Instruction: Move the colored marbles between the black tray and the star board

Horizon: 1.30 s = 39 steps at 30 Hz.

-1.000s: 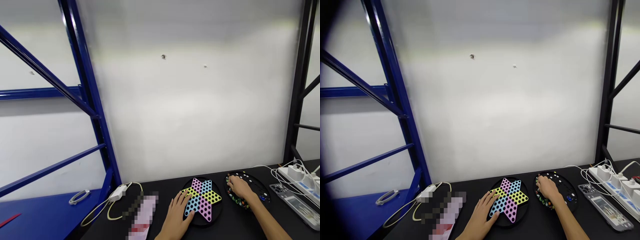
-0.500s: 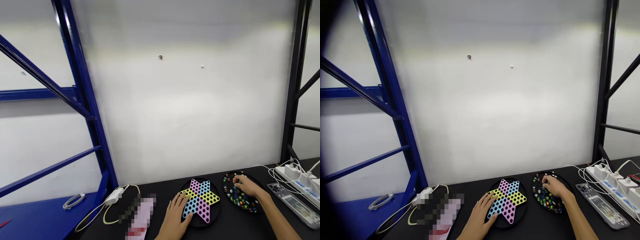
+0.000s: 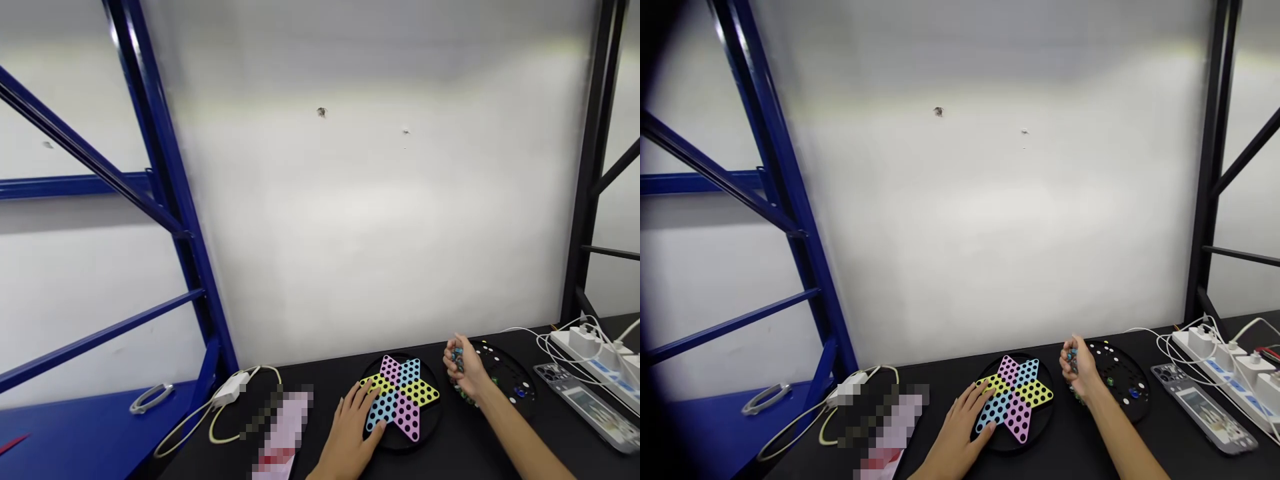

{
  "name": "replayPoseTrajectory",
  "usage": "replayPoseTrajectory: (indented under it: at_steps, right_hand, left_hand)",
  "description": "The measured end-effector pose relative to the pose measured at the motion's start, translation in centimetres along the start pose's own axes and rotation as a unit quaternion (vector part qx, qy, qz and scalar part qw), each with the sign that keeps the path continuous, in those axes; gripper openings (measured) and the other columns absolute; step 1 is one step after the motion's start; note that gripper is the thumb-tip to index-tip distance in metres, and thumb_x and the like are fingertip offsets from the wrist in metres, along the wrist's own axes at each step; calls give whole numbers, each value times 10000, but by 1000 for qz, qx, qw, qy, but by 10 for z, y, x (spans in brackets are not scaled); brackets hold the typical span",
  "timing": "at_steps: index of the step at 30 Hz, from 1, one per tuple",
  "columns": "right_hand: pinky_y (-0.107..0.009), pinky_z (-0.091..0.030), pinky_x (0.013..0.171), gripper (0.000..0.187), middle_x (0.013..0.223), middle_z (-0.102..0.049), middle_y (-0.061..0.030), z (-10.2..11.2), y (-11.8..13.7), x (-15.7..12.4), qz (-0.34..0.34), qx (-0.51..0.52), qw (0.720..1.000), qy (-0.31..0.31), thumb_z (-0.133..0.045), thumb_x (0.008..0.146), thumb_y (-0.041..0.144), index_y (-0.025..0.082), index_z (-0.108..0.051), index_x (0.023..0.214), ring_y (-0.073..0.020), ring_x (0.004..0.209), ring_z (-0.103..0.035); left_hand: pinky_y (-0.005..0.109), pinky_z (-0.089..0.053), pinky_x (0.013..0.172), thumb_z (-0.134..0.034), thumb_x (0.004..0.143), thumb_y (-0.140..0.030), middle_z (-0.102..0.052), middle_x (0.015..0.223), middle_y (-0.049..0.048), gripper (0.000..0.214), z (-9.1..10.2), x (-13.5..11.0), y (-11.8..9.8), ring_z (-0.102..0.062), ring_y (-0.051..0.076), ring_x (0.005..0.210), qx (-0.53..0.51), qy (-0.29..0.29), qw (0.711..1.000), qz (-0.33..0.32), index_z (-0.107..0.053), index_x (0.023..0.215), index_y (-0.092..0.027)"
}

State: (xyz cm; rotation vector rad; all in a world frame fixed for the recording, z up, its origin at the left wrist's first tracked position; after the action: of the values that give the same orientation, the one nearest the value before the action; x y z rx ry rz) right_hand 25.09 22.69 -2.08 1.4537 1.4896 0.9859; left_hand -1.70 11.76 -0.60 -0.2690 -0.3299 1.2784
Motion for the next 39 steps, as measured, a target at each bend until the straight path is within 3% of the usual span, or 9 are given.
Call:
replayPoseTrajectory:
  at_steps: [4, 8, 13, 17, 22, 26, 30, 34, 39]
  right_hand:
    - [-230, -213, 394, 504, 506, -327, 73, -26, -7, 0, 95, -147, 983, -59, -504, 805, 680, 254, -323, 604, -90, 419, -298]
    - [-300, -392, 612, 456, 619, -454, 9, -68, 1, -11, 258, -401, 879, -31, -386, 934, 559, 247, -352, 603, -168, 613, -478]
    - [-362, -410, 772, 315, 907, -607, -67, -88, -19, -18, 274, -572, 773, 24, -339, 973, 349, 233, -537, 758, -233, 869, -562]
    - [-397, -389, 828, 252, 946, -627, -64, -82, -19, -20, 262, -633, 729, 16, -401, 953, 297, 233, -569, 777, -254, 942, -547]
    - [-384, -412, 842, 184, 1026, -629, -39, -69, -15, -19, 233, -602, 764, 7, -398, 941, 273, 267, -582, 949, -240, 982, -563]
    - [-395, -417, 941, 288, 1152, -623, -76, -57, 13, -18, 277, -524, 805, -11, -325, 948, 261, 253, -586, 1070, -239, 1082, -568]
    - [-371, -442, 942, 334, 1094, -650, -113, -13, 52, -17, 286, -466, 832, -91, -298, 935, 280, 205, -608, 1032, -240, 1038, -608]
    - [-361, -469, 876, 301, 1048, -685, -112, 44, 71, -22, 273, -463, 829, -158, -364, 890, 316, 204, -631, 974, -253, 976, -632]
    - [-344, -476, 806, 267, 916, -716, -70, 87, 63, -24, 225, -500, 826, -130, -425, 824, 340, 220, -660, 869, -239, 849, -648]
  left_hand:
    - [572, -200, 1206, -398, 963, -572, -289, 1603, -36, 560, -2, -1, 2, -212, 313, 1485, 2, 5, 1000, 3, -369, 1489, -382]
    - [577, -222, 1199, -402, 962, -582, -301, 1599, -30, 562, -2, -1, 4, -224, 318, 1481, 9, -2, 1000, 0, -370, 1488, -384]
    - [580, -237, 1193, -383, 956, -625, -312, 1596, -1, 598, -3, -1, 2, -239, 328, 1475, 11, 2, 1000, -8, -375, 1492, -360]
    - [567, -235, 1200, -389, 954, -623, -303, 1600, -11, 602, -2, -3, 0, -229, 334, 1477, 8, 6, 1000, -6, -367, 1496, -363]
    - [581, -211, 1200, -368, 959, -622, -283, 1607, -10, 605, 0, -4, -3, -205, 327, 1485, 2, 12, 1000, -3, -356, 1502, -354]
    - [559, -200, 1212, -375, 958, -617, -277, 1609, -27, 603, -1, -4, -2, -193, 321, 1490, 2, 15, 1000, 3, -354, 1502, -359]
    - [564, -213, 1205, -402, 961, -573, -283, 1607, -29, 571, -2, -3, 1, -192, 313, 1491, 8, 11, 1000, 2, -370, 1492, -365]
    - [565, -218, 1202, -380, 959, -608, -269, 1610, -44, 585, -4, -2, 3, -190, 310, 1492, 7, 14, 1000, 1, -348, 1498, -383]
    - [569, -237, 1195, -384, 958, -607, -283, 1605, -42, 582, -4, -1, 4, -212, 321, 1485, 11, 9, 1000, -3, -349, 1497, -390]
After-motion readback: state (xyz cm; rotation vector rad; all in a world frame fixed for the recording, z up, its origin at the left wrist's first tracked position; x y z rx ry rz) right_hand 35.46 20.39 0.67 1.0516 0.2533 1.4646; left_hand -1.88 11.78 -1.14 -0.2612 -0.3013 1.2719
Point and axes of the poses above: each hand's wrist, its own x-axis towards the middle knuckle, its own z-axis out of the back of the hand, y = z × x, the point moved 10 cm from there along x, towards the middle knuckle
